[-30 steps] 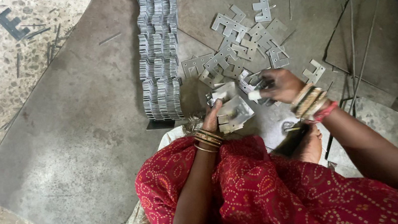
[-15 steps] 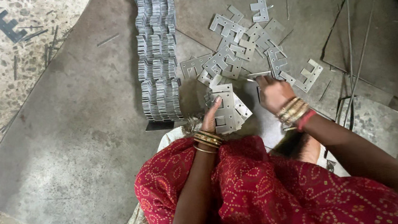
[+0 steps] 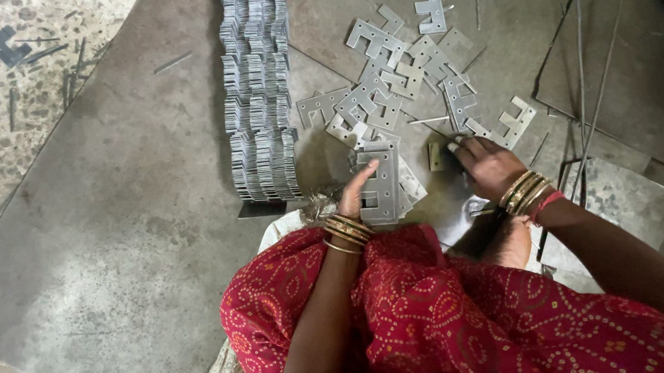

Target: The person sits on the floor and repeatedly picks up small metal brackets from a pile, aligns them, and stacks them into a neat column. The person uses both hands to handle the brackets and occasionally uses a tool to adjust the pile.

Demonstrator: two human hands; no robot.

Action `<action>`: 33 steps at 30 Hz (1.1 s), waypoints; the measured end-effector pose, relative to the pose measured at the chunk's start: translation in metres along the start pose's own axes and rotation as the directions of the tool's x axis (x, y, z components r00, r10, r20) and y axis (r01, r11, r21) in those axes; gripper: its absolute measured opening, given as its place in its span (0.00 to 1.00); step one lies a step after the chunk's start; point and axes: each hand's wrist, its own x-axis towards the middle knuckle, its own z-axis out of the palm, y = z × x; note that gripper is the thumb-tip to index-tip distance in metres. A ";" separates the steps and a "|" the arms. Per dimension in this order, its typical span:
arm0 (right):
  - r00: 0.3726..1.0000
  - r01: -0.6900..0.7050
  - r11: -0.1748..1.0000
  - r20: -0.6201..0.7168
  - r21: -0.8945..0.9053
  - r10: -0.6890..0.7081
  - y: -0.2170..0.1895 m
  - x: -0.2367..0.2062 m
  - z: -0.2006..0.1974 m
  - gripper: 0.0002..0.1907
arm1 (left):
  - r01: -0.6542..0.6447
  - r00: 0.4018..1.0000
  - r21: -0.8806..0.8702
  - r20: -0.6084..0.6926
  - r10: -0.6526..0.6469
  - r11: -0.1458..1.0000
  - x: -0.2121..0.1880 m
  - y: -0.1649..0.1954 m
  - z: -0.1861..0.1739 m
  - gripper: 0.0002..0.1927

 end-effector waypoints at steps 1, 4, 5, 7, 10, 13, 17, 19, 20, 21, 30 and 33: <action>1.000 0.015 1.000 -0.003 0.020 -0.015 0.000 0.001 0.002 0.44 | 0.011 0.999 -0.045 0.033 -0.009 0.999 0.000 0.000 0.001 0.19; 0.967 0.086 0.994 -0.236 -0.073 -0.101 -0.004 0.006 0.003 0.34 | -0.017 1.000 -0.075 0.025 0.019 0.997 0.000 0.001 0.002 0.20; 0.981 0.026 0.999 -0.193 -0.027 -0.031 -0.006 0.008 0.002 0.32 | -0.037 0.999 -0.069 0.002 0.038 0.997 -0.001 0.002 0.003 0.21; 0.991 -0.098 0.994 -0.092 0.054 0.102 -0.010 0.014 0.000 0.27 | 0.004 1.000 -0.027 -0.001 -0.005 1.000 -0.003 0.003 0.003 0.22; 0.911 -0.153 0.985 0.376 -0.074 0.170 -0.016 0.018 0.001 0.27 | 0.006 1.000 0.014 -0.016 -0.006 1.000 -0.005 0.005 0.003 0.22; 0.996 -0.087 0.996 -0.016 -0.028 0.087 -0.020 0.017 0.009 0.25 | -0.028 0.999 0.056 -0.013 0.029 0.998 -0.001 0.005 0.000 0.22; 0.959 0.003 0.996 -0.280 -0.092 -0.029 -0.021 0.007 0.023 0.29 | -0.083 0.996 0.103 -0.017 0.085 0.991 0.008 0.000 -0.007 0.20; 0.953 0.009 0.969 -0.292 -0.246 -0.083 -0.021 0.004 0.029 0.35 | -0.100 0.995 0.017 0.000 0.100 0.995 0.012 -0.003 -0.009 0.20; 0.999 -0.002 0.982 -0.048 -0.187 -0.007 -0.020 0.003 0.032 0.26 | -0.110 0.994 -0.026 0.008 0.111 0.994 0.014 -0.004 -0.010 0.20; 0.978 -0.020 0.991 0.204 -0.131 0.047 -0.021 0.002 0.034 0.19 | -0.140 0.990 -0.030 0.012 0.140 0.990 0.015 -0.004 -0.010 0.20; 0.976 -0.044 0.998 0.213 -0.048 0.053 -0.026 0.006 0.041 0.17 | -0.019 0.999 -0.003 -0.047 0.018 1.000 -0.001 0.007 0.005 0.22; 0.853 -0.031 0.998 0.518 -0.057 0.056 -0.029 0.003 0.024 0.18 | -0.038 0.998 0.058 -0.053 0.041 0.998 -0.002 0.008 0.006 0.23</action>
